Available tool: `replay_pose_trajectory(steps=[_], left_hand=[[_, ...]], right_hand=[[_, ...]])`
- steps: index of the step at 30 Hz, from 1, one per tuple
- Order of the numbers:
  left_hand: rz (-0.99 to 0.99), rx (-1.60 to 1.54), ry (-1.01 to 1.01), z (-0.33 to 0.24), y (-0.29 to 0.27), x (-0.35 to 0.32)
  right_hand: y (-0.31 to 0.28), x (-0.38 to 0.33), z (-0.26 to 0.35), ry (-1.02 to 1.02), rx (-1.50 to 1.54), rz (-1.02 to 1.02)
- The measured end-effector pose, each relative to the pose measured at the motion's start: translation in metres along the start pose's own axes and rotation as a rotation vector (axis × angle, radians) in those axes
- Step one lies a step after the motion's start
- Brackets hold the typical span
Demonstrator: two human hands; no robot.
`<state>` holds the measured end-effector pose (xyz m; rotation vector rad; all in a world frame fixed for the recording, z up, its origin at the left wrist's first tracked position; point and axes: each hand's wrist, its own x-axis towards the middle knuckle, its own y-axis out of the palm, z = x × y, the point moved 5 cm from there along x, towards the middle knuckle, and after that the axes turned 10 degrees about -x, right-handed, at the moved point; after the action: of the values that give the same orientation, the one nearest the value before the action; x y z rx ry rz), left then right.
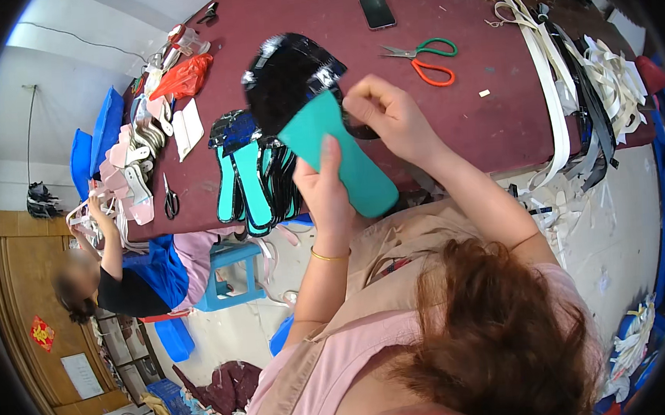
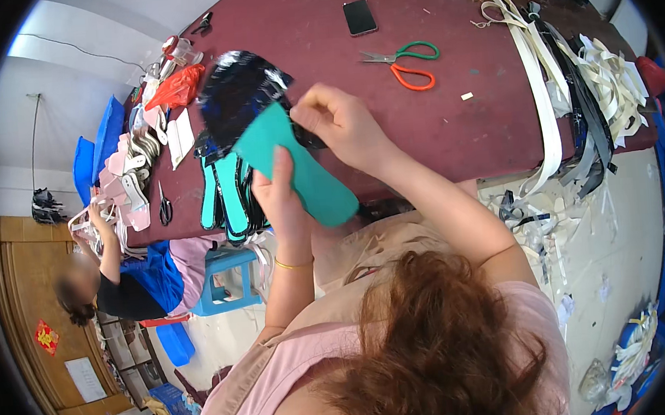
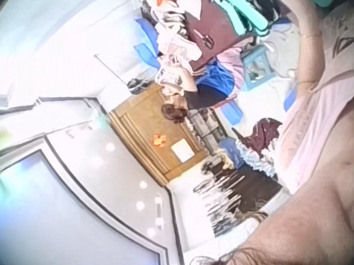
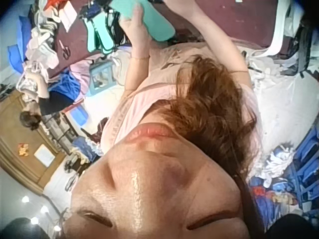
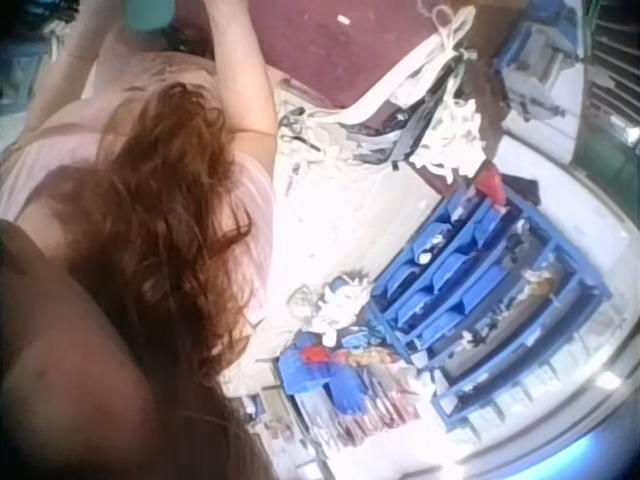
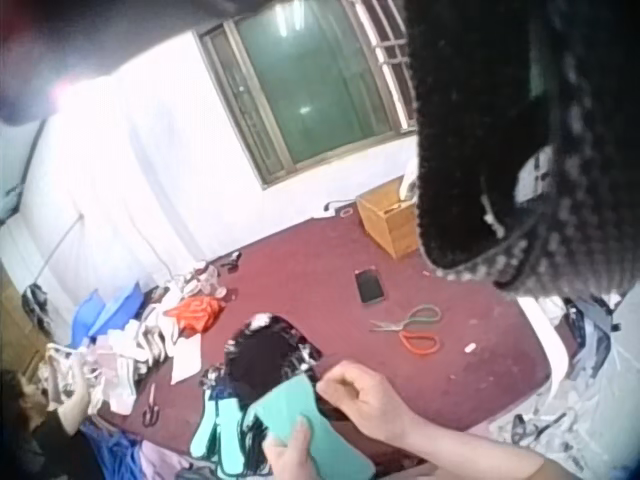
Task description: Assembling shoe insoles by applying adhesive strips and trimming materials.
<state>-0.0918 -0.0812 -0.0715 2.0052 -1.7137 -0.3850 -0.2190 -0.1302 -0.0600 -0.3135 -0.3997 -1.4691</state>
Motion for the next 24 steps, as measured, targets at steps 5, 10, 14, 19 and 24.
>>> replay_pose_trajectory(steps=[5,10,14,19,24], left_hand=[[0.027,-0.088,0.198,-0.024,0.027,0.006],[0.027,-0.005,0.216,-0.026,0.018,0.007],[-0.072,0.028,0.131,-0.021,0.006,0.022],[-0.308,-0.435,0.062,0.022,-0.019,0.062],[0.579,-0.039,-0.443,0.007,0.054,-0.026]], right_hand=[[0.011,-0.001,0.022,0.146,0.016,0.201],[0.008,-0.024,0.011,0.162,-0.086,0.228],[-0.011,-0.072,-0.013,0.187,-0.124,0.129],[-0.015,-0.034,0.024,-0.065,-0.388,0.043],[-0.073,0.010,0.075,-0.019,-0.335,0.150]])
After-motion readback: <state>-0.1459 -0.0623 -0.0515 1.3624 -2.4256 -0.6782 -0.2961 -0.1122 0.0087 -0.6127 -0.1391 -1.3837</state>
